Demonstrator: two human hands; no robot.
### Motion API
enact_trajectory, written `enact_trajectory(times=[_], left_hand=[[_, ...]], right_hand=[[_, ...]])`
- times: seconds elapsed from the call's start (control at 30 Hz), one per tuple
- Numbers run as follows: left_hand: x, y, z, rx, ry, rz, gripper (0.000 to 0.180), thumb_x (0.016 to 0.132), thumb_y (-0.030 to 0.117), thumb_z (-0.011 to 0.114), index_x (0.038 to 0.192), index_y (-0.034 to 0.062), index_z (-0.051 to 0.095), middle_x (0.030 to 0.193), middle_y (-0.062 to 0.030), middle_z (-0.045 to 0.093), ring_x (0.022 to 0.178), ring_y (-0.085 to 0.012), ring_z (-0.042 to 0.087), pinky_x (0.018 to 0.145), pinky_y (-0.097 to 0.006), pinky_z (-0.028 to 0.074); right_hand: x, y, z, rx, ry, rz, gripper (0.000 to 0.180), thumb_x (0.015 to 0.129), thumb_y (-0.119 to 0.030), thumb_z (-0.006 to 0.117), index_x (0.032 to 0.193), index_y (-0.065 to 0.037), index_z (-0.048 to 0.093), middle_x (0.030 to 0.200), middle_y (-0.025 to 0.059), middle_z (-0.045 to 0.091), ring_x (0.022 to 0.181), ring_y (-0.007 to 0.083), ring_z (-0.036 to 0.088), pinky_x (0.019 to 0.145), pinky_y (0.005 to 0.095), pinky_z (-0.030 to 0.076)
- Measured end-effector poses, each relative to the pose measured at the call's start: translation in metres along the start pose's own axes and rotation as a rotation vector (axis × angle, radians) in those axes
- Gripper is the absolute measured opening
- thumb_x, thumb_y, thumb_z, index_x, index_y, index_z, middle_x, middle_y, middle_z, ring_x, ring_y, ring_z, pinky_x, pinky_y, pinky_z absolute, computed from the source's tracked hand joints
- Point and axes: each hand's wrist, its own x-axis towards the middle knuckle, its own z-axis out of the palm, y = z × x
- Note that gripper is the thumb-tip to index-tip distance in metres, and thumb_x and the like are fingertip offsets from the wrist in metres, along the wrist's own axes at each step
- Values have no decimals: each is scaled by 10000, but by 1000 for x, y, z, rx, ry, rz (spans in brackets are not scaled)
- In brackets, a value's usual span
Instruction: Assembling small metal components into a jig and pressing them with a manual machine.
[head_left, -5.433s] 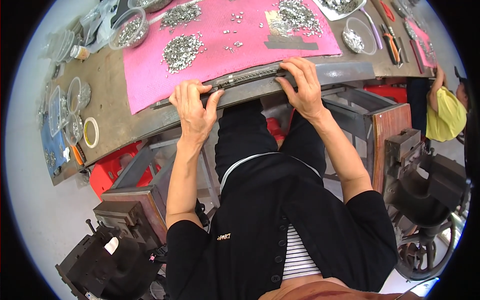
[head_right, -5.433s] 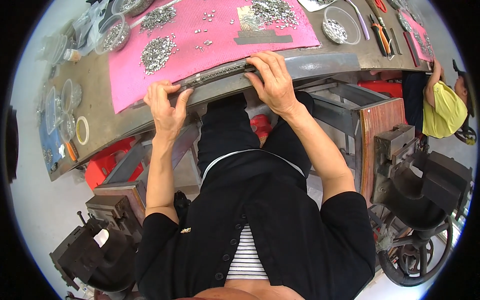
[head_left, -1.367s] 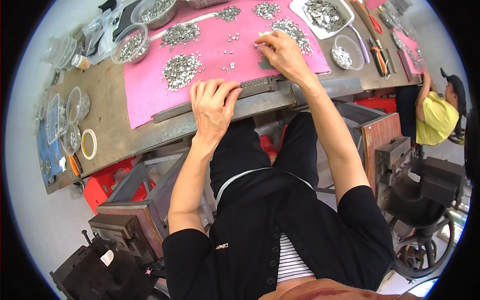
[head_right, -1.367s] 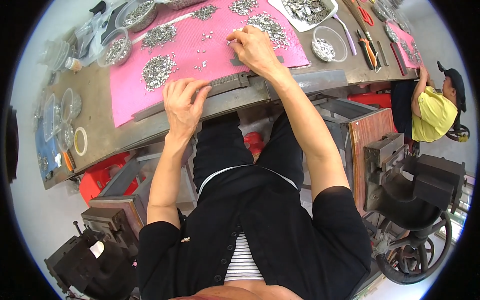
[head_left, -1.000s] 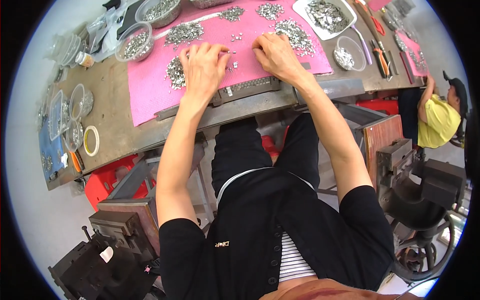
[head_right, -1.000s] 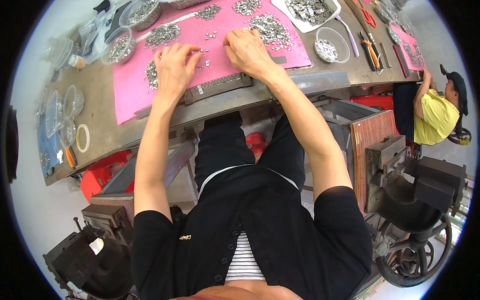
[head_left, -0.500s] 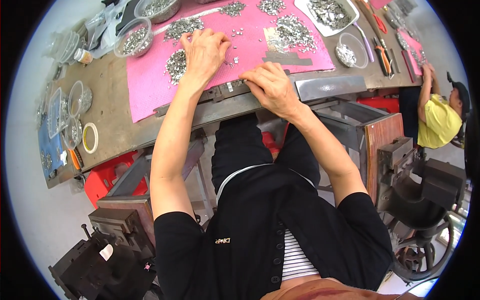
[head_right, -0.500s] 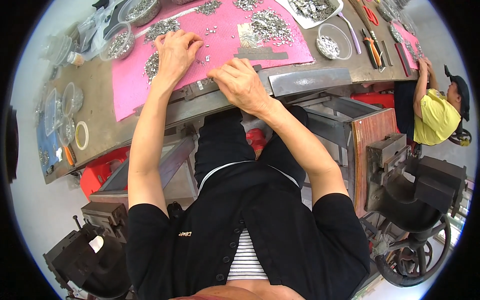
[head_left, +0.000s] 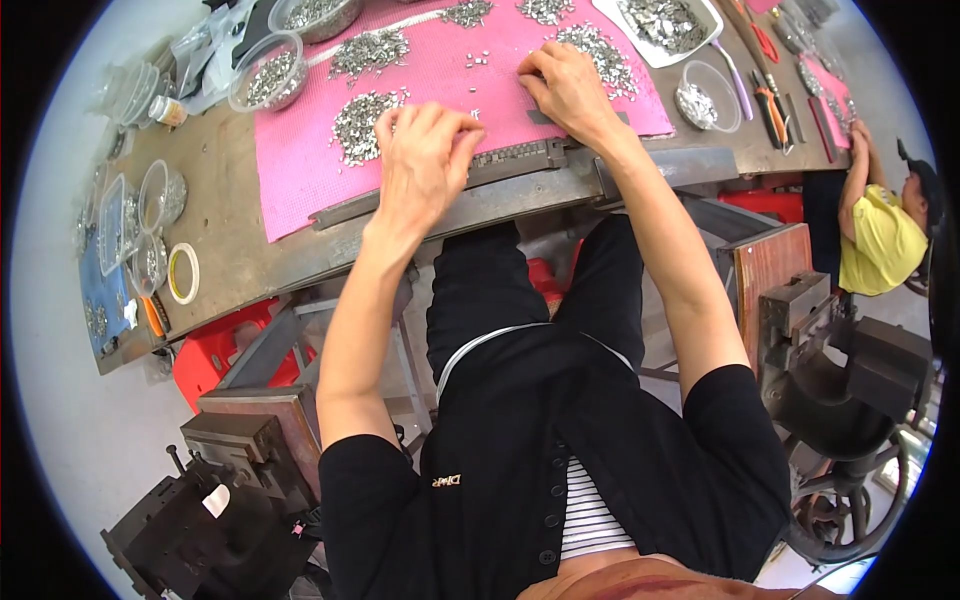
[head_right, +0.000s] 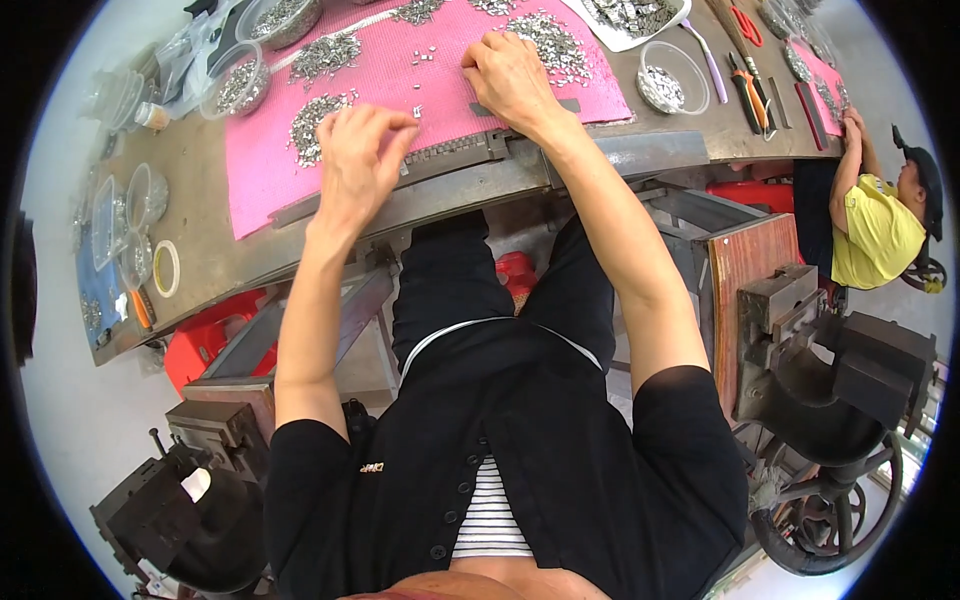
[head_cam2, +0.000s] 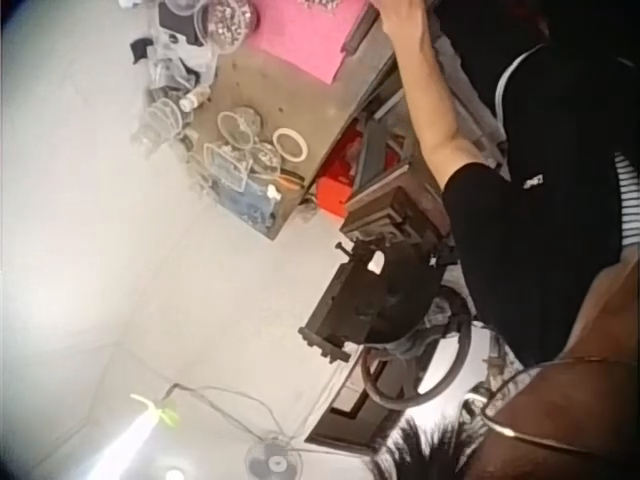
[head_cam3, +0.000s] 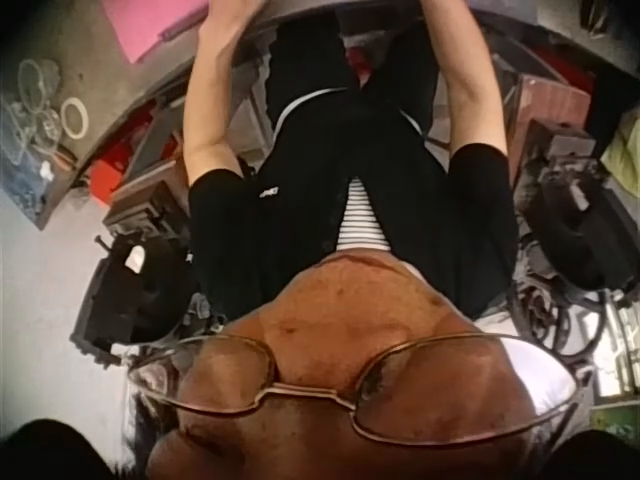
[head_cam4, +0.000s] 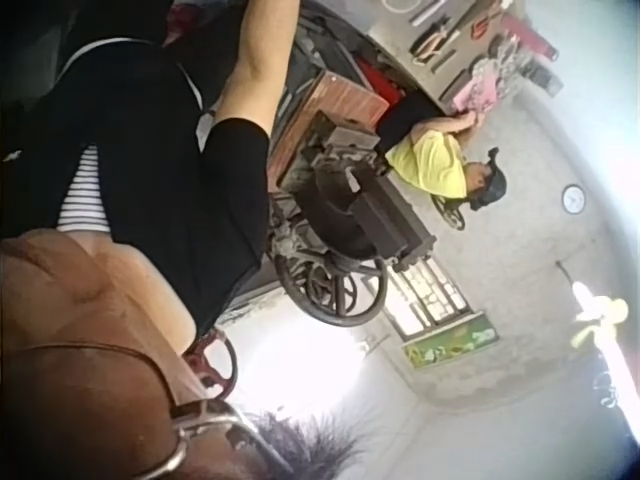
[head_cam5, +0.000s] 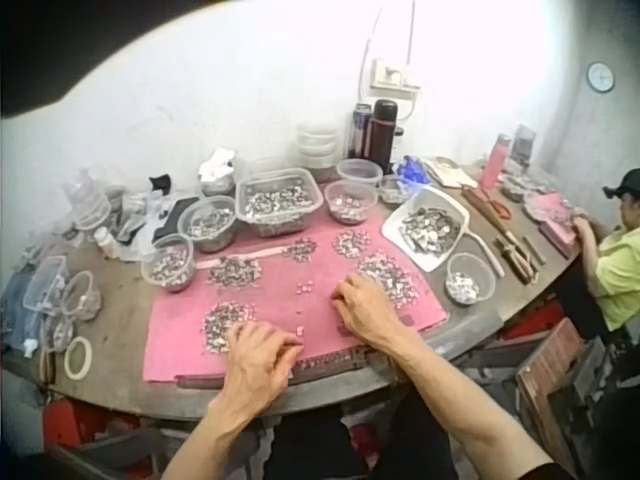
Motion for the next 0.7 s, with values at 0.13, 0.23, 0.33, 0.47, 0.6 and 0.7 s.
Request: enact_trajectory(times=[0.13, 0.23, 0.33, 0.47, 0.6, 0.7], left_hand=[[-22, 13, 3, -45, 3, -59, 98, 815, 141, 767, 887, 100, 714, 859, -40, 626, 892, -241, 584, 938, -423, 367], [-28, 14, 9, -22, 28, -45, 114, 805, 138, 777, 892, 101, 713, 864, -42, 626, 889, -242, 581, 929, -414, 369], [-29, 12, 10, -22, 44, -36, 135, 803, 148, 780, 913, 106, 714, 874, -41, 630, 891, -242, 582, 929, -415, 369], [-28, 11, 10, -29, 24, -41, 182, 801, 175, 788, 949, 106, 709, 892, -43, 638, 899, -240, 586, 934, -420, 368], [-26, 18, 15, 16, 56, -50, 210, 798, 208, 796, 956, 104, 705, 898, -45, 641, 902, -243, 592, 941, -430, 368], [-30, 21, 19, 44, 66, -89, 216, 800, 224, 797, 952, 103, 703, 892, -47, 637, 900, -247, 595, 948, -435, 368]], right_hand=[[4, 2, 5, -53, 36, -21, 130, 894, -173, 678, 943, -56, 708, 878, 113, 632, 901, 323, 610, 843, 425, 469], [2, -7, 1, -5, 52, -34, 121, 889, -156, 670, 916, -40, 697, 892, 116, 641, 916, 314, 616, 846, 434, 461], [-11, -25, -14, 178, 15, -40, 121, 896, -140, 662, 907, -21, 679, 887, 119, 640, 885, 318, 618, 810, 430, 465], [-40, -55, -24, 382, -35, -18, 100, 900, -110, 674, 923, -13, 662, 863, 124, 626, 829, 324, 612, 765, 416, 475], [-51, -65, -23, 330, -18, -31, 76, 875, -105, 705, 912, -45, 677, 852, 83, 626, 854, 274, 610, 773, 374, 438], [-55, -64, -22, 348, -35, -40, 64, 868, -102, 715, 917, -60, 708, 892, 67, 651, 863, 248, 611, 786, 358, 428]])
